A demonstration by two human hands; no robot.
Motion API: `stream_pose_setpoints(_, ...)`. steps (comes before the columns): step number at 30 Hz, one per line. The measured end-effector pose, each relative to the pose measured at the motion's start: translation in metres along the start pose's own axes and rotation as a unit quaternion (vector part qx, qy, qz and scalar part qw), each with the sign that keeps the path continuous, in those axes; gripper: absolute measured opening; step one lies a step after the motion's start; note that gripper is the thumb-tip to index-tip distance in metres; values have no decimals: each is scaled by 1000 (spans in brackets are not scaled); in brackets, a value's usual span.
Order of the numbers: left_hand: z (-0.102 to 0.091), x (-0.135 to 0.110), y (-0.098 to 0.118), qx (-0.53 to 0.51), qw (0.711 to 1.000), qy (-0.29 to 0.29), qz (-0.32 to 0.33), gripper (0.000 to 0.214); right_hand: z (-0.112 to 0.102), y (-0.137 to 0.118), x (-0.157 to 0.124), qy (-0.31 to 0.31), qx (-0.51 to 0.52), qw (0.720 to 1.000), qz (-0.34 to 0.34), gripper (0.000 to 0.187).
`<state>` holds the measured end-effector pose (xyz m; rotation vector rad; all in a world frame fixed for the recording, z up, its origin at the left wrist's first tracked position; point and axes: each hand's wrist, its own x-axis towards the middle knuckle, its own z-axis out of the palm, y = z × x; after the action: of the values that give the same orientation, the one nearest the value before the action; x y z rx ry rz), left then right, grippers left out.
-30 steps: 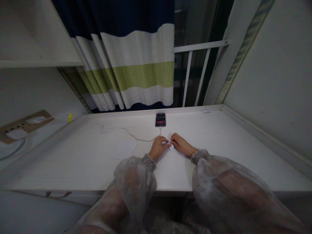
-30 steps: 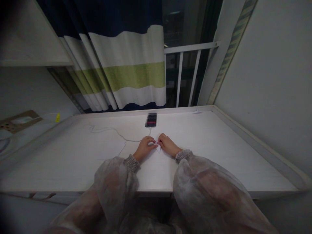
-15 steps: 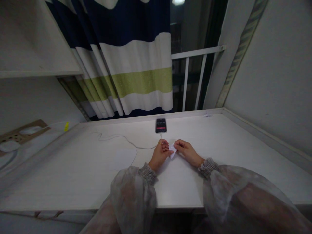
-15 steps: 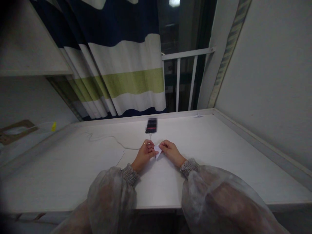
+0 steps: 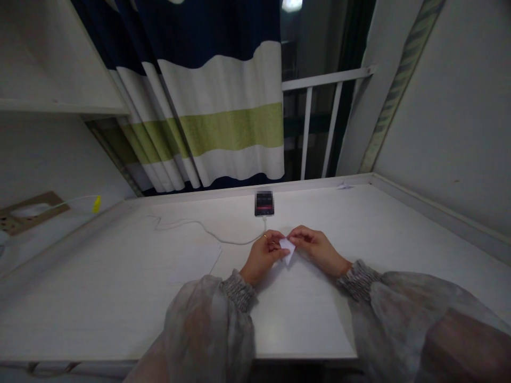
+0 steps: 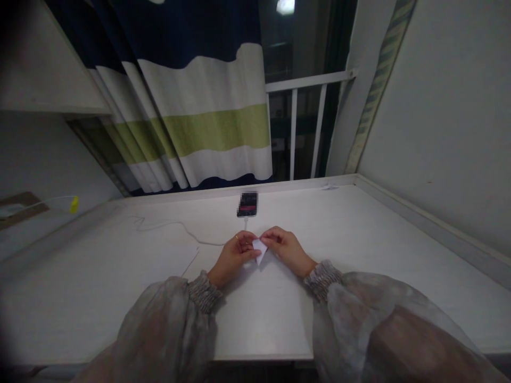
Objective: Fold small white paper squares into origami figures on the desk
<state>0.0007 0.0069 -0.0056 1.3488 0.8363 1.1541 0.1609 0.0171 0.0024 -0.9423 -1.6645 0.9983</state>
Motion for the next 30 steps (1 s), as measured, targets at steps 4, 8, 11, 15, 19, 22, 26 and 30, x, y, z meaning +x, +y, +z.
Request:
stream_pose_setpoints(4,-1,0,-1,10,1000,4,-18,29,-5,-1,-2,-47,-4,998,-35,20)
stream_pose_setpoints(8,-2,1,-1,-30,999,6,-43,34,-5,2,-2,-91,23,995,-32,23)
stream_pose_setpoints(11,-3,1,1,-49,997,-2,-52,35,-6,4,-1,-103,34,994,-31,20)
stream_pose_setpoints(15,-1,-1,6,-60,996,2,-66,34,-8,2,-1,-113,26,993,-32,15)
stream_pose_setpoints(19,1,-2,9,-42,997,19,-70,26,-9,-2,-2,-126,15,992,-21,15)
stream_pose_setpoints(22,0,-3,11,-33,996,25,-75,18,-8,-4,-4,-113,10,993,-16,17)
stream_pose_setpoints(26,-2,-4,11,-33,996,14,-82,23,-7,-4,-4,-95,15,995,-21,19)
stream_pose_setpoints(30,-4,-4,9,-71,993,13,-95,28,-8,-1,-3,-95,13,995,-32,13)
